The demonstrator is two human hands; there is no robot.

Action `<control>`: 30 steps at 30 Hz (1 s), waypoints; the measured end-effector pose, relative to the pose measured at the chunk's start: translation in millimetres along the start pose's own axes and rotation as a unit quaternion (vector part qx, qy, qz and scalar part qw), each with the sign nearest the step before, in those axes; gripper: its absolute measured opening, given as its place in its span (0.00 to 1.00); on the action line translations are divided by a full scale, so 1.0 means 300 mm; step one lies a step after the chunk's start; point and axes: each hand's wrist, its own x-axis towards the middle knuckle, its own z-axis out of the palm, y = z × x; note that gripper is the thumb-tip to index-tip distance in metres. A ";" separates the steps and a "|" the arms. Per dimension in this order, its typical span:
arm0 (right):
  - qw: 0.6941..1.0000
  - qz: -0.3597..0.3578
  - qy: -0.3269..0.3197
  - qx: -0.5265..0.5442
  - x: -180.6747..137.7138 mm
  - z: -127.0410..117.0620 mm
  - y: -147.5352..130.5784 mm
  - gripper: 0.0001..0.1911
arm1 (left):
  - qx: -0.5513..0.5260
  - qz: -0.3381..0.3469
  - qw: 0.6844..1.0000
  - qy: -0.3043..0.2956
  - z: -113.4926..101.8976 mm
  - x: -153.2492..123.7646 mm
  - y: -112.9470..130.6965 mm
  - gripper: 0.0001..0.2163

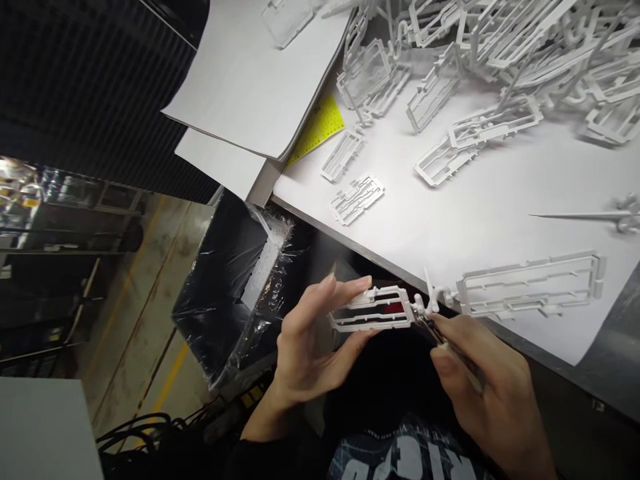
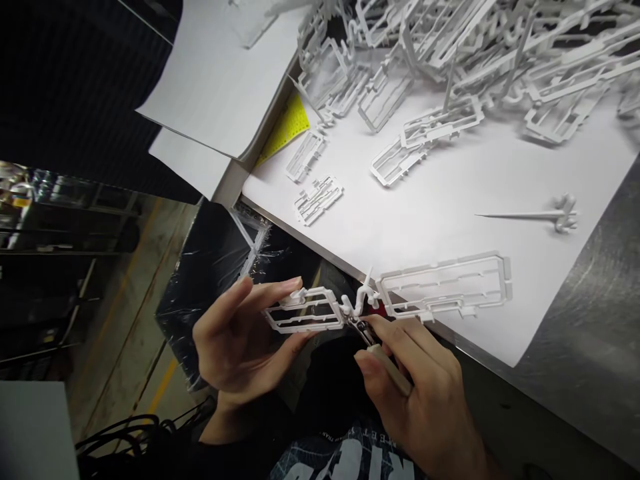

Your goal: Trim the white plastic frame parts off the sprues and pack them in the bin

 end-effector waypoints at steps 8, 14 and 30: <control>0.995 0.024 0.071 -0.066 0.010 0.005 -0.023 0.13 | -0.027 -0.014 0.999 -0.024 0.038 0.074 -0.058 0.45; 0.959 0.060 0.190 -0.200 0.023 -0.022 -0.048 0.11 | 0.129 -0.094 0.987 0.027 0.054 0.159 -0.228 0.37; 0.935 0.083 0.330 0.102 0.177 0.024 -0.040 0.10 | -0.069 -0.071 0.995 -0.014 0.069 0.168 -0.091 0.27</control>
